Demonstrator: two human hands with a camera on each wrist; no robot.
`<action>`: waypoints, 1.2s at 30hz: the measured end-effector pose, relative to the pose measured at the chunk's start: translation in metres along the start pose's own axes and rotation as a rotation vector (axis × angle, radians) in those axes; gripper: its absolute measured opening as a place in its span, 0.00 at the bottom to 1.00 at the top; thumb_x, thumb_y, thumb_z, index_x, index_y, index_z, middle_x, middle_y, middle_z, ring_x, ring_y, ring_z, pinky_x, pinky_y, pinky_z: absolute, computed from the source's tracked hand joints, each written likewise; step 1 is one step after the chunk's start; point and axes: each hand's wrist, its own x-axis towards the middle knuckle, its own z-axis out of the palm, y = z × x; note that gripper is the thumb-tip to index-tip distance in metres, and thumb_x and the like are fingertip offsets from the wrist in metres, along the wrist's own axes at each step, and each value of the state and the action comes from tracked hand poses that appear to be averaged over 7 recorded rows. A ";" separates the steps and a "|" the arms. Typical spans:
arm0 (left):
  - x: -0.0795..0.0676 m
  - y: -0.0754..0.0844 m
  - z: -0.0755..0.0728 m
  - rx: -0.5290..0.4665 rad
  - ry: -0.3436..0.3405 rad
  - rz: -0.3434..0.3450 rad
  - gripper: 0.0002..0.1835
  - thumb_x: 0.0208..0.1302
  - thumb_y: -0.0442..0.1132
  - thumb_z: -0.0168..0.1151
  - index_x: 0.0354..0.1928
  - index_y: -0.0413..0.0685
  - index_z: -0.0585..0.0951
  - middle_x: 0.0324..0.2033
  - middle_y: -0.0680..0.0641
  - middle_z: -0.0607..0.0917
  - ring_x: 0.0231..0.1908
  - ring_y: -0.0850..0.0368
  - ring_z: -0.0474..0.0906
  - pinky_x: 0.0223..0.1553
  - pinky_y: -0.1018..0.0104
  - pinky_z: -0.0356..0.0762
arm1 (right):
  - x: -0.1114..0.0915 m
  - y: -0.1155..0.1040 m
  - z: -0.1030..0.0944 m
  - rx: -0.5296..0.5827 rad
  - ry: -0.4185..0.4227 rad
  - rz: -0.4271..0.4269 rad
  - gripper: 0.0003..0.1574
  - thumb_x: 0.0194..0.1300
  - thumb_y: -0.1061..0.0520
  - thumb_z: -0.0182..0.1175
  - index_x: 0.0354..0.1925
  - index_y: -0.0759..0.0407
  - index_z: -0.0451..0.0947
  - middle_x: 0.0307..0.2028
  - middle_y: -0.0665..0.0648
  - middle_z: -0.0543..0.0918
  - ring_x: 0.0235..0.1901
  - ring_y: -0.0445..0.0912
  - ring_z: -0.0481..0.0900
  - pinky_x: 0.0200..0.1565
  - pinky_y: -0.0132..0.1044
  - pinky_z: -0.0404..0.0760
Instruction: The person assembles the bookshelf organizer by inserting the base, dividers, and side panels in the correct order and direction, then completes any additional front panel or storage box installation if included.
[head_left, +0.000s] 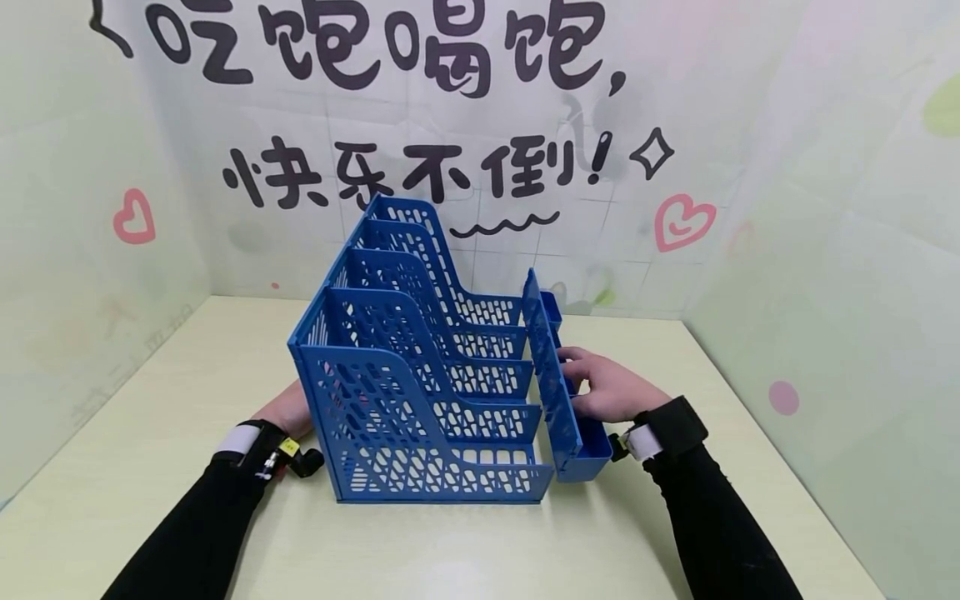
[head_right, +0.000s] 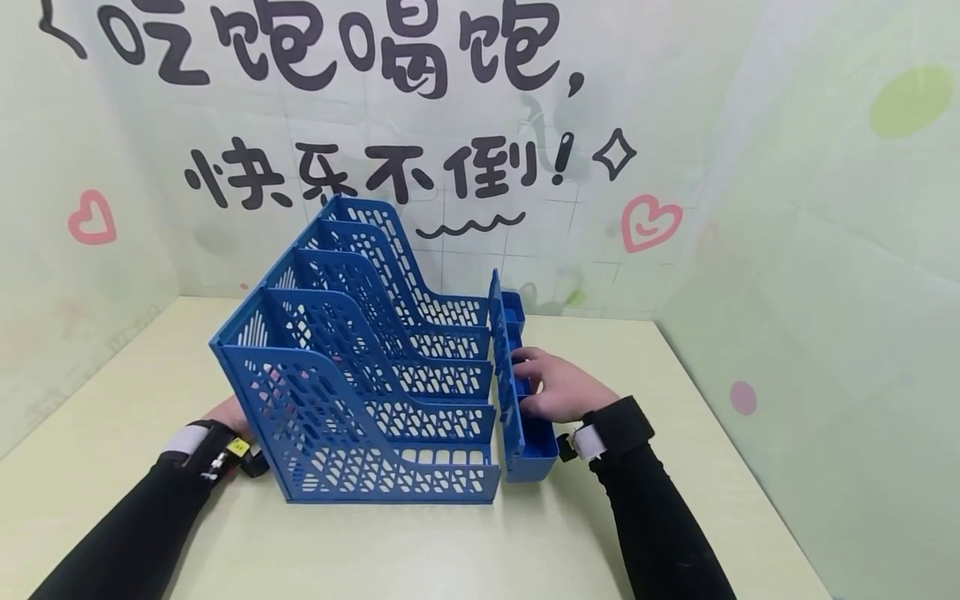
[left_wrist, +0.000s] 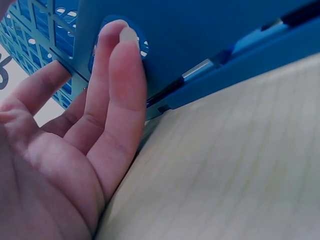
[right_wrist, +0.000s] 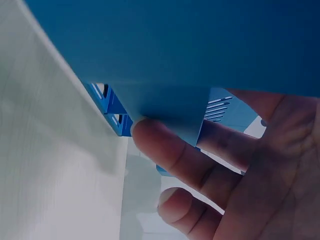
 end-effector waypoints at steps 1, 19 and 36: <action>0.000 0.000 0.000 -0.004 0.002 0.004 0.06 0.87 0.42 0.55 0.46 0.65 0.78 0.46 0.61 0.77 0.54 0.64 0.71 0.55 0.65 0.69 | 0.000 0.000 0.001 -0.008 -0.004 0.004 0.24 0.65 0.57 0.65 0.58 0.48 0.91 0.77 0.62 0.74 0.63 0.59 0.81 0.69 0.66 0.79; 0.002 -0.001 -0.001 -0.021 -0.006 -0.003 0.11 0.87 0.41 0.54 0.40 0.63 0.76 0.41 0.60 0.76 0.51 0.63 0.72 0.54 0.64 0.69 | -0.002 0.005 -0.005 0.079 0.007 -0.021 0.13 0.63 0.61 0.62 0.45 0.49 0.85 0.76 0.65 0.76 0.48 0.50 0.81 0.51 0.45 0.82; 0.002 0.000 -0.004 0.033 0.014 -0.050 0.02 0.87 0.46 0.54 0.51 0.60 0.75 0.50 0.58 0.75 0.56 0.63 0.70 0.58 0.63 0.69 | 0.000 0.016 -0.006 0.306 0.046 -0.103 0.48 0.66 0.67 0.56 0.83 0.57 0.60 0.72 0.69 0.76 0.47 0.54 0.79 0.49 0.41 0.83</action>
